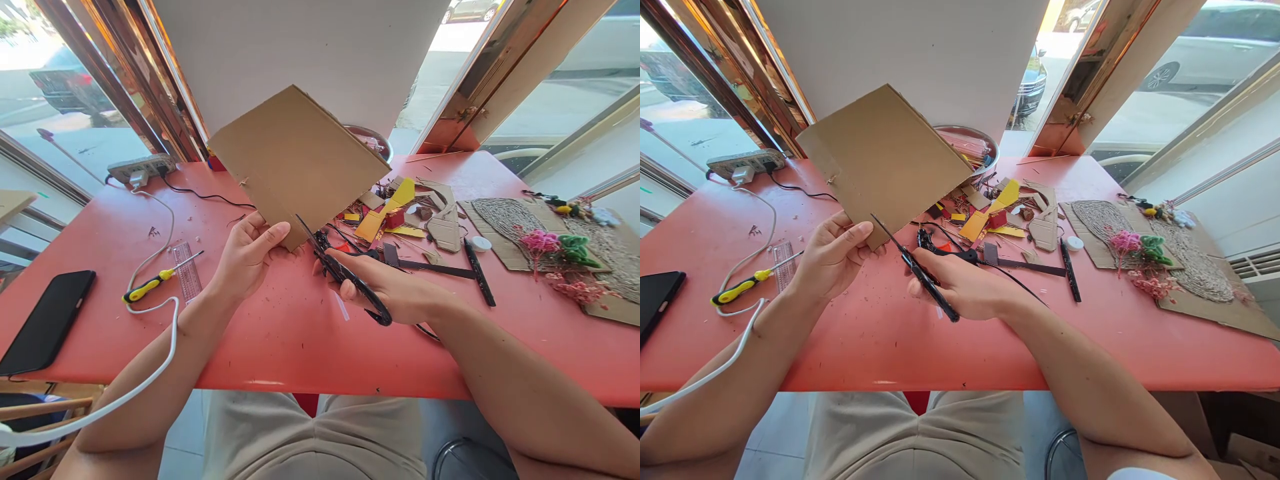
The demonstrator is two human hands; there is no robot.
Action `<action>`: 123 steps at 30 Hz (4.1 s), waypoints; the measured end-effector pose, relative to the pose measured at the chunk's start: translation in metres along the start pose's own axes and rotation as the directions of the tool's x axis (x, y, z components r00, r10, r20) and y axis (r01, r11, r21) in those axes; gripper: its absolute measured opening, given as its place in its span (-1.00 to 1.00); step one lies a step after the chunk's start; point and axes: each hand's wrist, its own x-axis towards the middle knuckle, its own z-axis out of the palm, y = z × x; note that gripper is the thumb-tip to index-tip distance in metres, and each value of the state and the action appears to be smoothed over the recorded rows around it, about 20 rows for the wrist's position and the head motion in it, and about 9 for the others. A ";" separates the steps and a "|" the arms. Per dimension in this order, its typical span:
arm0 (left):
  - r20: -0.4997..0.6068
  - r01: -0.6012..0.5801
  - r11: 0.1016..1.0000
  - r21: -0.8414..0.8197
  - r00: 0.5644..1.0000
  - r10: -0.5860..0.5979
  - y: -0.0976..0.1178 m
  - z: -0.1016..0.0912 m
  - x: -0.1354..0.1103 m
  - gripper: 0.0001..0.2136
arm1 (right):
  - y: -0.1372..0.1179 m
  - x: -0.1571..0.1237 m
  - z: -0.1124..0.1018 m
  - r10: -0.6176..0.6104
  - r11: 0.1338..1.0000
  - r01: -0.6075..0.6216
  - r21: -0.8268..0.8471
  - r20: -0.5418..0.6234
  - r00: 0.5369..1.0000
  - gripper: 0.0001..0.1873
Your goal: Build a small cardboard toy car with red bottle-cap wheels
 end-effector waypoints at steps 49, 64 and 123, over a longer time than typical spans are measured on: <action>0.019 -0.077 0.986 0.146 0.997 0.075 0.008 -0.002 0.001 -0.63 | -0.008 0.008 0.011 0.013 0.988 -0.038 -0.147 -0.164 0.986 -0.33; 0.073 -0.072 0.959 0.274 0.996 0.053 0.001 -0.001 -0.001 -0.57 | -0.001 0.007 0.011 -0.027 0.990 0.007 -0.143 -0.137 0.990 -0.47; 0.099 -0.158 0.953 0.259 0.986 0.137 0.000 -0.005 -0.001 -0.36 | -0.004 0.008 0.014 0.039 0.999 -0.041 -0.011 -0.121 0.992 -0.21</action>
